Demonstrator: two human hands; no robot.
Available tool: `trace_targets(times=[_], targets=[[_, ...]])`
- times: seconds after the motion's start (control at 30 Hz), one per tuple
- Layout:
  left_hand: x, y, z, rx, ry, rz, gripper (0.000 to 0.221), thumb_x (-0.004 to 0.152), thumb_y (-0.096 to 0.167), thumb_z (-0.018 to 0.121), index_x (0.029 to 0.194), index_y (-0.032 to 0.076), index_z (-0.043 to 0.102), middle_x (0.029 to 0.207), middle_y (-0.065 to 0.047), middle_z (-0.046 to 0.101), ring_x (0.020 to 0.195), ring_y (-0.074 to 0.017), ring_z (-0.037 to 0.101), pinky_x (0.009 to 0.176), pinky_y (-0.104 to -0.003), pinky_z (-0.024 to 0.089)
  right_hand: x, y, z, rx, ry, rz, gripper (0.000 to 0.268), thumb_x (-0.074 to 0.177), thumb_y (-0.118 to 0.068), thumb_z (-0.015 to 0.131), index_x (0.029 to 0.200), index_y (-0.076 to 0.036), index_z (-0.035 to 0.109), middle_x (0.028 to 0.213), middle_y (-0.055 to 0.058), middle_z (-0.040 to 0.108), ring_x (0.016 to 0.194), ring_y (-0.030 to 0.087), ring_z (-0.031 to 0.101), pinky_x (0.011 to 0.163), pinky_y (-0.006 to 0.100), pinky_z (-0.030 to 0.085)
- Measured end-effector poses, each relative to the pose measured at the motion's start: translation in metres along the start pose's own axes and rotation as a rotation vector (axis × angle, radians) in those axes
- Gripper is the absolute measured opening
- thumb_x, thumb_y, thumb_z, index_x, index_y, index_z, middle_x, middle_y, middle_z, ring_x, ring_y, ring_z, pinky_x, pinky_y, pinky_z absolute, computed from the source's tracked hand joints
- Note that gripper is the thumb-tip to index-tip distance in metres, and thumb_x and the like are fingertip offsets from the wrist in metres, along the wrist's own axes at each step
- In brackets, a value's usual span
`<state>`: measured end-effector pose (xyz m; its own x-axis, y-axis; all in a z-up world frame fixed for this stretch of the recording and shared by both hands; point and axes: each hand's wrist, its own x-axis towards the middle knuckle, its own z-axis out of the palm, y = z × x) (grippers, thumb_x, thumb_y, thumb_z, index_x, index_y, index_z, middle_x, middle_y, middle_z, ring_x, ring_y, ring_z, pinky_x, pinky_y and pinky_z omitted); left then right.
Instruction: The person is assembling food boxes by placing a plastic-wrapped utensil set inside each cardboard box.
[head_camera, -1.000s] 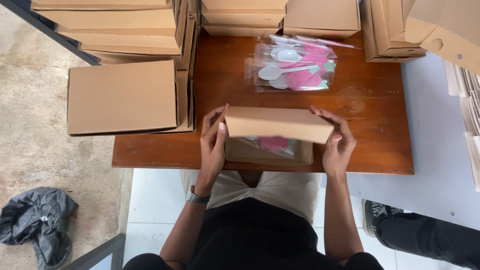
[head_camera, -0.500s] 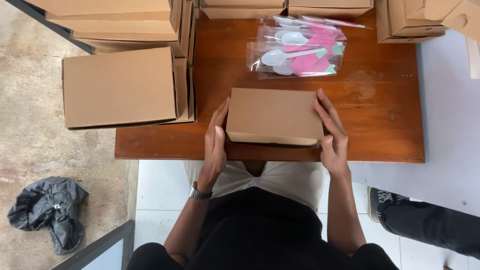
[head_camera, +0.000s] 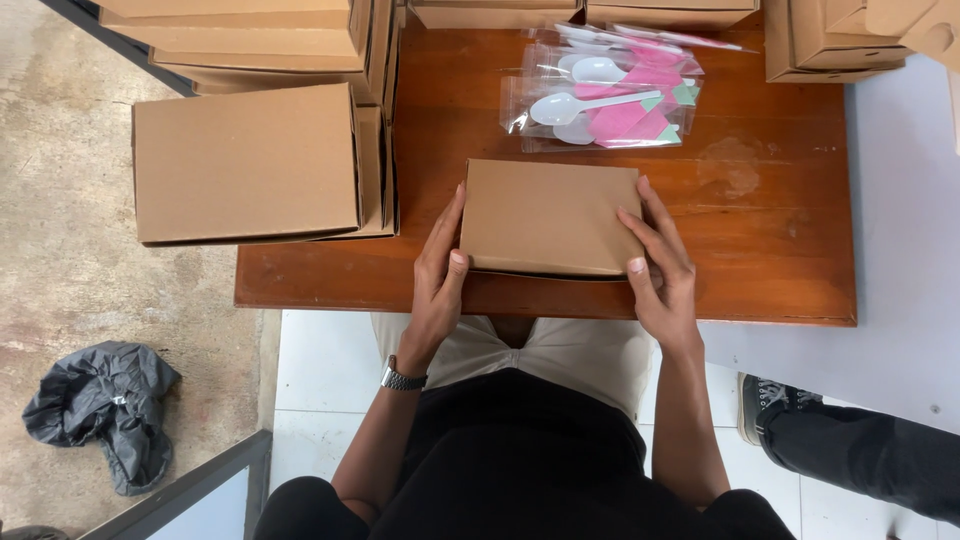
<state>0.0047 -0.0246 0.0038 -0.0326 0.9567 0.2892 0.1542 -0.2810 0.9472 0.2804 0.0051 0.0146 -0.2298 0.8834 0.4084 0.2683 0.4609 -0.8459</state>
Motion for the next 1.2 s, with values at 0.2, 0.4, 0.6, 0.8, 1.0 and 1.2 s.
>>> trace_targets(times=[0.2, 0.4, 0.6, 0.8, 1.0, 1.2], targets=[[-0.005, -0.005, -0.001, -0.016, -0.004, 0.004, 0.056, 0.113, 0.046, 0.045, 0.158, 0.012, 0.047, 0.171, -0.018, 0.036, 0.161, -0.036, 0.034, 0.132, -0.05, 0.031, -0.001, 0.002, 0.002, 0.046, -0.063, -0.018, 0.046, 0.101, -0.008, 0.063, 0.145, 0.003, 0.056, 0.172, 0.025, 0.025, 0.162, 0.041, 0.025, 0.131, 0.05, 0.03], [-0.006, -0.013, -0.006, -0.185, -0.016, -0.014, 0.05, 0.108, 0.022, 0.057, 0.155, 0.009, 0.051, 0.173, -0.018, 0.033, 0.162, -0.0352, 0.031, 0.132, -0.05, 0.03, 0.0, 0.001, 0.003, 0.125, -0.065, -0.012, 0.049, 0.099, 0.006, 0.062, 0.147, 0.0, 0.053, 0.173, 0.023, 0.02, 0.163, 0.039, 0.025, 0.129, 0.049, 0.037], [-0.004, -0.022, -0.016, -0.481, -0.051, -0.13, 0.075, 0.096, 0.012, 0.064, 0.162, 0.005, 0.031, 0.169, -0.018, 0.033, 0.154, -0.0311, 0.039, 0.126, -0.046, 0.037, 0.0, 0.004, 0.005, 0.337, -0.035, 0.098, 0.068, 0.105, 0.009, 0.055, 0.165, -0.005, 0.025, 0.175, 0.019, 0.017, 0.162, 0.035, 0.028, 0.128, 0.045, 0.04], [-0.007, -0.027, -0.017, -0.444, -0.107, -0.162, 0.074, 0.097, 0.01, 0.06, 0.165, 0.004, 0.03, 0.163, -0.019, 0.046, 0.148, -0.0289, 0.05, 0.126, -0.045, 0.039, 0.0, 0.003, 0.004, 0.426, -0.071, 0.157, 0.077, 0.1, 0.011, 0.057, 0.166, -0.005, 0.019, 0.172, 0.017, 0.026, 0.155, 0.031, 0.038, 0.119, 0.041, 0.046], [-0.006, -0.014, -0.011, -0.403, -0.089, -0.195, 0.072, 0.102, 0.013, 0.056, 0.165, 0.008, 0.023, 0.163, -0.017, 0.043, 0.147, -0.0288, 0.048, 0.123, -0.044, 0.04, -0.006, 0.013, 0.002, 0.395, 0.015, 0.146, 0.077, 0.098, 0.011, 0.061, 0.164, -0.003, 0.026, 0.17, 0.017, 0.03, 0.157, 0.031, 0.036, 0.124, 0.044, 0.043], [-0.001, -0.011, -0.005, -0.416, -0.07, -0.163, 0.064, 0.106, 0.014, 0.058, 0.164, 0.006, 0.031, 0.168, -0.018, 0.039, 0.155, -0.0287, 0.041, 0.125, -0.045, 0.041, -0.013, 0.024, -0.006, 0.425, 0.05, 0.006, 0.076, 0.098, 0.0, 0.062, 0.166, -0.004, 0.031, 0.171, 0.014, 0.035, 0.161, 0.028, 0.035, 0.133, 0.043, 0.033]])
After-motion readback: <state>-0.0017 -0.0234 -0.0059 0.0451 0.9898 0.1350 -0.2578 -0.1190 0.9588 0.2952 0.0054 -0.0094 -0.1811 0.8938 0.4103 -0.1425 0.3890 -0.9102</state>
